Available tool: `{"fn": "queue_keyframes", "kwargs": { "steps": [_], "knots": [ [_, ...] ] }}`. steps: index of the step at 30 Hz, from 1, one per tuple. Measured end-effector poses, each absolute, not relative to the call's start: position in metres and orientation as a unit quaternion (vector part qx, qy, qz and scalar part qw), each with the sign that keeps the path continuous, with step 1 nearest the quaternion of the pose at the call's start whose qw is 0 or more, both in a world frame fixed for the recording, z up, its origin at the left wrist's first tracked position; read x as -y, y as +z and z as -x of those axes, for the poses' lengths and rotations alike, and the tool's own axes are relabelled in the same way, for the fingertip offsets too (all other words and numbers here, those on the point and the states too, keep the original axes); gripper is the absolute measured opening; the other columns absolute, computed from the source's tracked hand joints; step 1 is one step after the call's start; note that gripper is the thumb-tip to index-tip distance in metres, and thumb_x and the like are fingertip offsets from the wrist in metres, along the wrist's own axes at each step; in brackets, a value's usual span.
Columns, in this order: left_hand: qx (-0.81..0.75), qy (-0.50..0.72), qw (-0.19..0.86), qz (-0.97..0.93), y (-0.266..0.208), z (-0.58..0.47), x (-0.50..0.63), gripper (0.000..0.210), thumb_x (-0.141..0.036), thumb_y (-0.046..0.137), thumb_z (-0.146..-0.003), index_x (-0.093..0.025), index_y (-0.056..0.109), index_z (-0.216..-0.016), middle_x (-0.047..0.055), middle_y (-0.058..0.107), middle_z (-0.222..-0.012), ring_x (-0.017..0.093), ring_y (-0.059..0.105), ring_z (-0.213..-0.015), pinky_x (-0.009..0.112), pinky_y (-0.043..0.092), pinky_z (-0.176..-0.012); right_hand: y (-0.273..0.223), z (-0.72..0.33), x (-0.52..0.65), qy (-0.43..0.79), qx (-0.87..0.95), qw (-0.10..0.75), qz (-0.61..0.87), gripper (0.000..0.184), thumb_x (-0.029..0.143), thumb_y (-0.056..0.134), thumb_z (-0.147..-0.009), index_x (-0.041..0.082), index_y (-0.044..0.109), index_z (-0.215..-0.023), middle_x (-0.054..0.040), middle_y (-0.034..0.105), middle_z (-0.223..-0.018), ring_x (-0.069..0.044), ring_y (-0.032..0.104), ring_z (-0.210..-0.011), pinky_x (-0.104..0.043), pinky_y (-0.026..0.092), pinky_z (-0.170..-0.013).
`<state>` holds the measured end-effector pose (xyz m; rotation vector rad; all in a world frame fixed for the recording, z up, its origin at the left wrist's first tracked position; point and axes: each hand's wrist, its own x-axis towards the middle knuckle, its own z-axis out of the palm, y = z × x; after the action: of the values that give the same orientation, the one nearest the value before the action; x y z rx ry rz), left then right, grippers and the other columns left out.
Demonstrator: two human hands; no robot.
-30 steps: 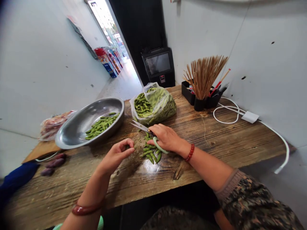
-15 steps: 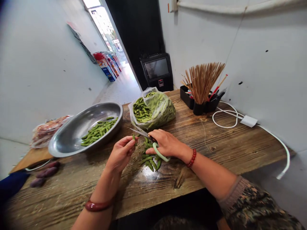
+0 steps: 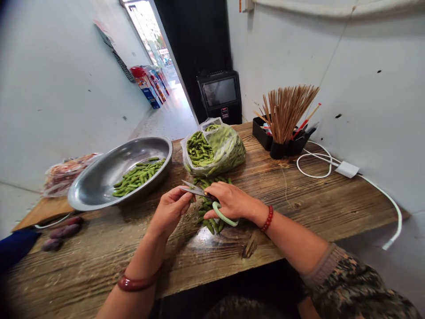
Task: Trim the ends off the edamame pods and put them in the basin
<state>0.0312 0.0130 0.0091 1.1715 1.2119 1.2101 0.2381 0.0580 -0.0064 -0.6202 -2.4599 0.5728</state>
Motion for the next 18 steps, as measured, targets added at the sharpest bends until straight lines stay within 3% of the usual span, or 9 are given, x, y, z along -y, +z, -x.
{"fn": "queue_keyframes", "kwargs": {
  "steps": [8,18],
  "knots": [
    [-0.517,0.493,0.499,-0.491,0.0075,-0.0262,-0.0143,0.021,-0.034,0.074,-0.072,-0.015,0.071,-0.078,-0.005,0.045,-0.051,0.006,0.032,-0.045,0.020,0.022,-0.044,-0.0072,-0.2385,-0.0597,0.225,0.905,0.270,0.241,0.044,0.043,0.073,-0.078,0.014,0.058,-0.108,-0.0080,0.061,-0.092,-0.020,0.056,-0.081,-0.030,0.045,-0.072],
    [-0.536,0.464,0.454,-0.540,0.0097,-0.0302,-0.0127,0.015,-0.031,0.074,-0.072,-0.016,0.075,-0.075,-0.001,0.054,-0.056,0.009,0.038,-0.050,0.021,0.026,-0.046,-0.0065,-0.2367,-0.0555,0.187,0.921,0.242,0.243,0.054,0.049,0.077,-0.072,0.014,0.058,-0.108,-0.0076,0.061,-0.093,-0.020,0.055,-0.082,-0.030,0.044,-0.072]
  ]
}}
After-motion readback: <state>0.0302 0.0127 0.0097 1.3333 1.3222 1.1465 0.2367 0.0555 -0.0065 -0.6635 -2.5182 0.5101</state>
